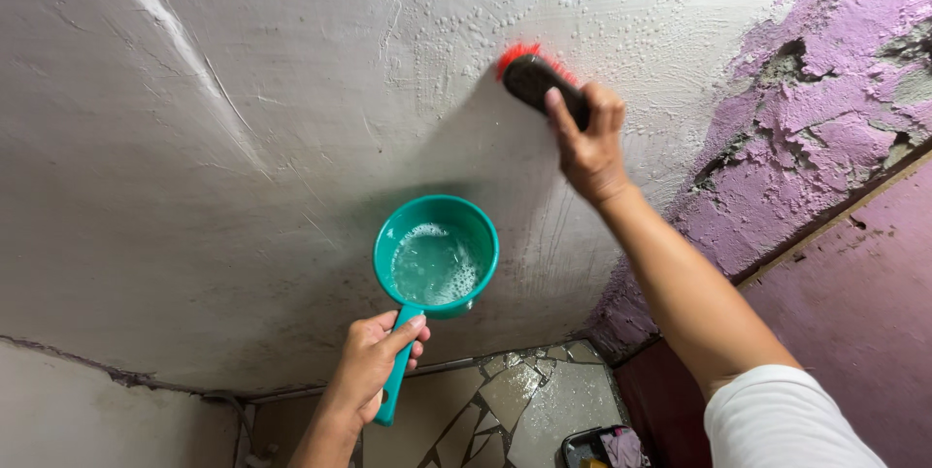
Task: The person prepares a cleaning solution by mixing water and liquid soap in a green cup. They then use a red scrub brush to clean a section of a white wall, repeatedly dipping the brush into the soapy water and scrubbing the surface.
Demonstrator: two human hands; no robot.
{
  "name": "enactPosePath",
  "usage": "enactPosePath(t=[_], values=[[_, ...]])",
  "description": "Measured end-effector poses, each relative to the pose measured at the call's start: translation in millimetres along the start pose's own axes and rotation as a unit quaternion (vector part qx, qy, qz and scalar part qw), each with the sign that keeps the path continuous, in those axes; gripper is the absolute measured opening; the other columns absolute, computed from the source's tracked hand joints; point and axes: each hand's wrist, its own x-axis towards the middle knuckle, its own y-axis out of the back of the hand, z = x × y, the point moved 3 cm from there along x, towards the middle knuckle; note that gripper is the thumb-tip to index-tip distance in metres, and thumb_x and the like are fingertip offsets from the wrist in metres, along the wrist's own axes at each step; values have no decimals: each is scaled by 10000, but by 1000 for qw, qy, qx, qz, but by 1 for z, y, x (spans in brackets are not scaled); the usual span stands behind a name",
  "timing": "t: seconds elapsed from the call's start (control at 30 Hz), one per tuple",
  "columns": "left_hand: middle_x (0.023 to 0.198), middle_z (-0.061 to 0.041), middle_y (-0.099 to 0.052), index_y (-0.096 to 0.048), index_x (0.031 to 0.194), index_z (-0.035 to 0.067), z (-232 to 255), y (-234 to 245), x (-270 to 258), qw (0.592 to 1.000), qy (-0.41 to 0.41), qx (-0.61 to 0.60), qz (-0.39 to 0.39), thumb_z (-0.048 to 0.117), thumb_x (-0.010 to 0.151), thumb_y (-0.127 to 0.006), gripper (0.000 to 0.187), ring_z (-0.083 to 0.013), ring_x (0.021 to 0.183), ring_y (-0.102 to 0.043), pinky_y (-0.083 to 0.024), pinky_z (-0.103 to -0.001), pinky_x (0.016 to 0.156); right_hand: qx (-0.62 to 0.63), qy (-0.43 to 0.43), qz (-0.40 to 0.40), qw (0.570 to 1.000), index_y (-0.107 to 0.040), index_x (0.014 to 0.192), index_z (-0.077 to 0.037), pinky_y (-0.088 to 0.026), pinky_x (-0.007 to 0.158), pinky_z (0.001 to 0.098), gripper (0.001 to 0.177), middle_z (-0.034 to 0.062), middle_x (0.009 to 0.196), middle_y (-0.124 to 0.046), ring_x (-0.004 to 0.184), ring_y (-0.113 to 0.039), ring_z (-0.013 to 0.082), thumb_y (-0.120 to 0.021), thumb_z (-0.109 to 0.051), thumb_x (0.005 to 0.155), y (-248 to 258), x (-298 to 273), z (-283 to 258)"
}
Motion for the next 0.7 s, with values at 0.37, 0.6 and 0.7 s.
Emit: enactPosePath(t=[0.37, 0.6, 0.7], values=[[728, -40, -639, -724, 867, -12, 11, 8, -14, 999, -28, -11, 14, 246, 908, -703, 262, -109, 659, -581, -489, -282, 587, 3, -44, -49, 998, -447, 1560, -340, -427, 1057, 476, 751, 183, 1353, -480, 1224, -503, 355, -635, 21, 929, -27, -116, -16], [740, -43, -660, -730, 869, -21, 12, 10, -21, 1000, -16, 0, 20, 260, 890, -722, 282, -114, 673, -593, -488, -288, 612, 0, -447, 213, 869, -164, 1688, -120, -433, 1099, 500, 702, 270, 1432, -398, 1236, -502, 394, -535, -72, 1094, -49, -128, 5], [748, -38, -667, -736, 884, -12, 14, 7, -19, 1000, -16, -7, 19, 258, 876, -718, 271, -117, 671, -595, -487, -294, 607, 235, -569, 231, 753, -131, 1647, -147, -527, 890, 448, 696, 242, 1405, -376, 997, -543, 381, -496, -145, 1055, -88, -111, -37]])
